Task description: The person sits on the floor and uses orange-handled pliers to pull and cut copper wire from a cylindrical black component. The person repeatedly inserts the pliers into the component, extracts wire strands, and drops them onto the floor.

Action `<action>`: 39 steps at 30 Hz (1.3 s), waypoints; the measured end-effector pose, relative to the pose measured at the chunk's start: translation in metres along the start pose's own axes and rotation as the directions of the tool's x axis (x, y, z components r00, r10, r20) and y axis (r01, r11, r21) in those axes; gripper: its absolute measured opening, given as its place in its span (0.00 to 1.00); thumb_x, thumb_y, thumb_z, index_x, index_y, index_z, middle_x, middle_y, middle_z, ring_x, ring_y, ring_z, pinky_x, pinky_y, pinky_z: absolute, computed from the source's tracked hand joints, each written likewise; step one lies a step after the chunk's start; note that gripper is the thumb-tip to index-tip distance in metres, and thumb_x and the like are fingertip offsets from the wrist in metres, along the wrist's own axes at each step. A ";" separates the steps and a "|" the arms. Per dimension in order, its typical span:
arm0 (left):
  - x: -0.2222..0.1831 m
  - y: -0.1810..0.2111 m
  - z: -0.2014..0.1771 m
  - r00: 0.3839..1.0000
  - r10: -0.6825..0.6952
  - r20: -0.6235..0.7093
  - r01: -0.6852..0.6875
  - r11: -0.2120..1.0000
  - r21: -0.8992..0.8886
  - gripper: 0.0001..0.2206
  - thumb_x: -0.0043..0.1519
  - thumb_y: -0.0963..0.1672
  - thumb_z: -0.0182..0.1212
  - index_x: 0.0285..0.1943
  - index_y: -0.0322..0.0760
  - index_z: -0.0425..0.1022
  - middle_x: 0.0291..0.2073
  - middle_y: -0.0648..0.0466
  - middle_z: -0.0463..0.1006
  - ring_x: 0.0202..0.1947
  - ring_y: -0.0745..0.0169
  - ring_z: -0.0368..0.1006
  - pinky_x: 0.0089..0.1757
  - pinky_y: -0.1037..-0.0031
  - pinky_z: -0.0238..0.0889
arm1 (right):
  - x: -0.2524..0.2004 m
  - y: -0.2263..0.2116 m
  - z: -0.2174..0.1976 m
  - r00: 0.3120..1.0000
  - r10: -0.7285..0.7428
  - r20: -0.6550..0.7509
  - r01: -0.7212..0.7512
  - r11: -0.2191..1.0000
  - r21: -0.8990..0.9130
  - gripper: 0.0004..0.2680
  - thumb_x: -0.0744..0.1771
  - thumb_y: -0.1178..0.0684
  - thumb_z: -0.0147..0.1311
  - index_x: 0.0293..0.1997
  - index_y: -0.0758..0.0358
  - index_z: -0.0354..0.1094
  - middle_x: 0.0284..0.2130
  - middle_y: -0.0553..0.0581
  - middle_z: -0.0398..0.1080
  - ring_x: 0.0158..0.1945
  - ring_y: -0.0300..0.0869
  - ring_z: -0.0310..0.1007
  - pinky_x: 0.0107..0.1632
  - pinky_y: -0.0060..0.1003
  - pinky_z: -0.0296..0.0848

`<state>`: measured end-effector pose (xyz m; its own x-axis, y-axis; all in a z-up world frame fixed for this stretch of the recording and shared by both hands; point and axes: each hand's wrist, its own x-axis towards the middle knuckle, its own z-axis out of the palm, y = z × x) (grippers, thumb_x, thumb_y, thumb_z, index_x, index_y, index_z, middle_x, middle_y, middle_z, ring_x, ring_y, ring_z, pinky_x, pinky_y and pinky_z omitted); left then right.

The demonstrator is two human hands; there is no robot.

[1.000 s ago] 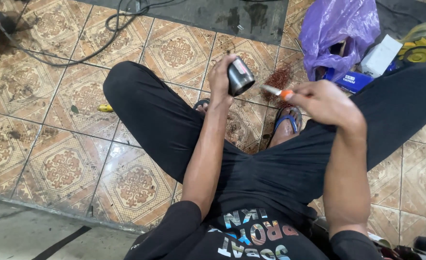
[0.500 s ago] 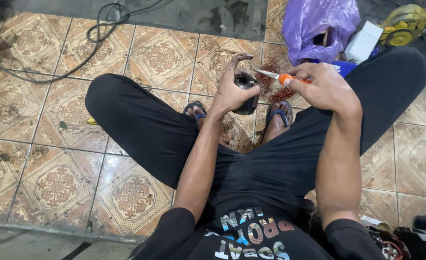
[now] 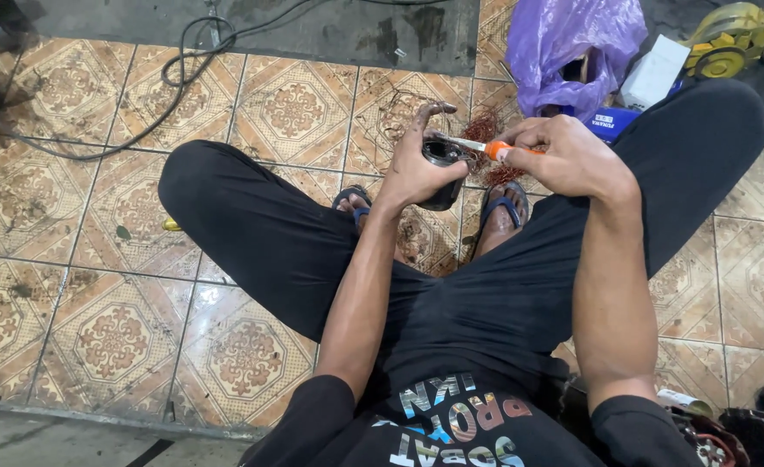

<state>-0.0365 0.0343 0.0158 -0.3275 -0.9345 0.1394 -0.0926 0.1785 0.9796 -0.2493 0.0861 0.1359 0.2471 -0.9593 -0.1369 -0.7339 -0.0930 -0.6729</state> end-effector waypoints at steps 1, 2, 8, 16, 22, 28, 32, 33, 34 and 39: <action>0.000 0.000 0.001 1.000 0.000 0.002 0.000 1.000 0.000 0.35 0.42 0.49 0.74 0.63 0.58 0.68 0.32 0.51 0.82 0.40 0.50 0.80 0.47 0.60 0.71 | 0.000 0.002 0.000 1.000 0.001 -0.002 -0.001 1.000 0.001 0.13 0.64 0.49 0.57 0.19 0.68 0.69 0.50 0.65 0.76 0.57 0.63 0.73 0.63 0.57 0.62; 0.001 0.000 0.002 1.000 0.003 0.003 -0.003 1.000 0.016 0.35 0.42 0.49 0.75 0.63 0.59 0.69 0.33 0.51 0.83 0.40 0.50 0.81 0.46 0.60 0.71 | 0.000 0.004 0.000 1.000 -0.008 -0.005 0.008 1.000 0.021 0.13 0.65 0.50 0.56 0.19 0.67 0.70 0.48 0.65 0.77 0.55 0.61 0.74 0.60 0.55 0.65; -0.001 0.004 0.000 1.000 -0.012 0.020 0.012 1.000 0.020 0.37 0.42 0.49 0.75 0.64 0.52 0.67 0.34 0.46 0.83 0.42 0.46 0.81 0.49 0.56 0.70 | 0.003 0.033 0.006 0.999 -0.036 -0.028 0.043 0.949 0.313 0.12 0.69 0.58 0.50 0.24 0.72 0.69 0.38 0.70 0.73 0.41 0.54 0.73 0.45 0.46 0.71; -0.009 0.041 -0.004 0.957 0.110 0.267 -0.123 0.992 0.031 0.31 0.49 0.46 0.69 0.62 0.43 0.60 0.37 0.56 0.80 0.37 0.62 0.78 0.45 0.67 0.72 | 0.011 -0.002 -0.003 0.914 0.250 -0.320 0.160 0.503 0.849 0.15 0.65 0.56 0.42 0.53 0.80 0.62 0.39 0.63 0.71 0.25 0.35 0.64 0.22 0.25 0.64; -0.009 0.043 0.002 0.906 0.311 0.286 -0.319 0.948 -0.022 0.29 0.49 0.45 0.70 0.61 0.39 0.66 0.50 0.49 0.78 0.50 0.56 0.77 0.52 0.66 0.69 | 0.013 0.012 -0.006 0.892 0.375 -0.254 0.206 0.163 0.965 0.11 0.62 0.50 0.52 0.18 0.53 0.53 0.38 0.58 0.71 0.27 0.35 0.61 0.25 0.23 0.58; -0.011 0.041 -0.007 0.960 0.195 0.201 -0.198 0.980 -0.006 0.31 0.47 0.47 0.68 0.61 0.43 0.62 0.50 0.48 0.79 0.54 0.52 0.76 0.54 0.64 0.70 | 0.016 0.005 -0.002 0.851 0.398 -0.342 0.180 0.390 0.903 0.09 0.66 0.52 0.45 0.47 0.64 0.64 0.36 0.57 0.70 0.29 0.36 0.67 0.27 0.24 0.63; -0.007 0.017 -0.005 0.989 0.142 0.051 -0.139 0.989 -0.058 0.36 0.46 0.45 0.72 0.65 0.45 0.58 0.37 0.51 0.82 0.41 0.54 0.80 0.46 0.62 0.72 | 0.009 0.043 0.006 0.892 0.182 -0.414 -0.012 0.925 0.380 0.15 0.71 0.56 0.48 0.20 0.57 0.60 0.20 0.53 0.64 0.24 0.36 0.61 0.28 0.29 0.57; -0.004 0.006 -0.003 0.983 0.181 -0.024 -0.182 0.980 -0.082 0.39 0.44 0.46 0.76 0.66 0.43 0.58 0.34 0.50 0.83 0.41 0.51 0.80 0.46 0.60 0.71 | 0.008 0.055 0.010 0.908 0.102 -0.407 0.041 0.944 0.328 0.16 0.70 0.56 0.55 0.18 0.60 0.62 0.17 0.52 0.62 0.27 0.38 0.60 0.33 0.30 0.55; -0.004 0.003 -0.003 0.984 0.179 -0.027 -0.180 0.980 -0.080 0.39 0.44 0.46 0.76 0.66 0.43 0.58 0.34 0.50 0.83 0.41 0.51 0.80 0.46 0.60 0.71 | 0.008 0.047 0.011 0.909 0.100 -0.404 0.042 0.943 0.329 0.16 0.70 0.56 0.55 0.18 0.60 0.62 0.17 0.52 0.62 0.27 0.38 0.60 0.33 0.30 0.55; 0.006 -0.016 -0.010 0.987 0.105 -0.120 -0.109 0.994 -0.025 0.40 0.43 0.48 0.78 0.65 0.47 0.59 0.36 0.49 0.83 0.41 0.48 0.80 0.44 0.61 0.71 | 0.010 0.029 0.010 0.948 0.295 -0.117 -0.274 0.947 0.165 0.14 0.67 0.47 0.55 0.17 0.54 0.65 0.14 0.49 0.62 0.24 0.38 0.59 0.30 0.33 0.55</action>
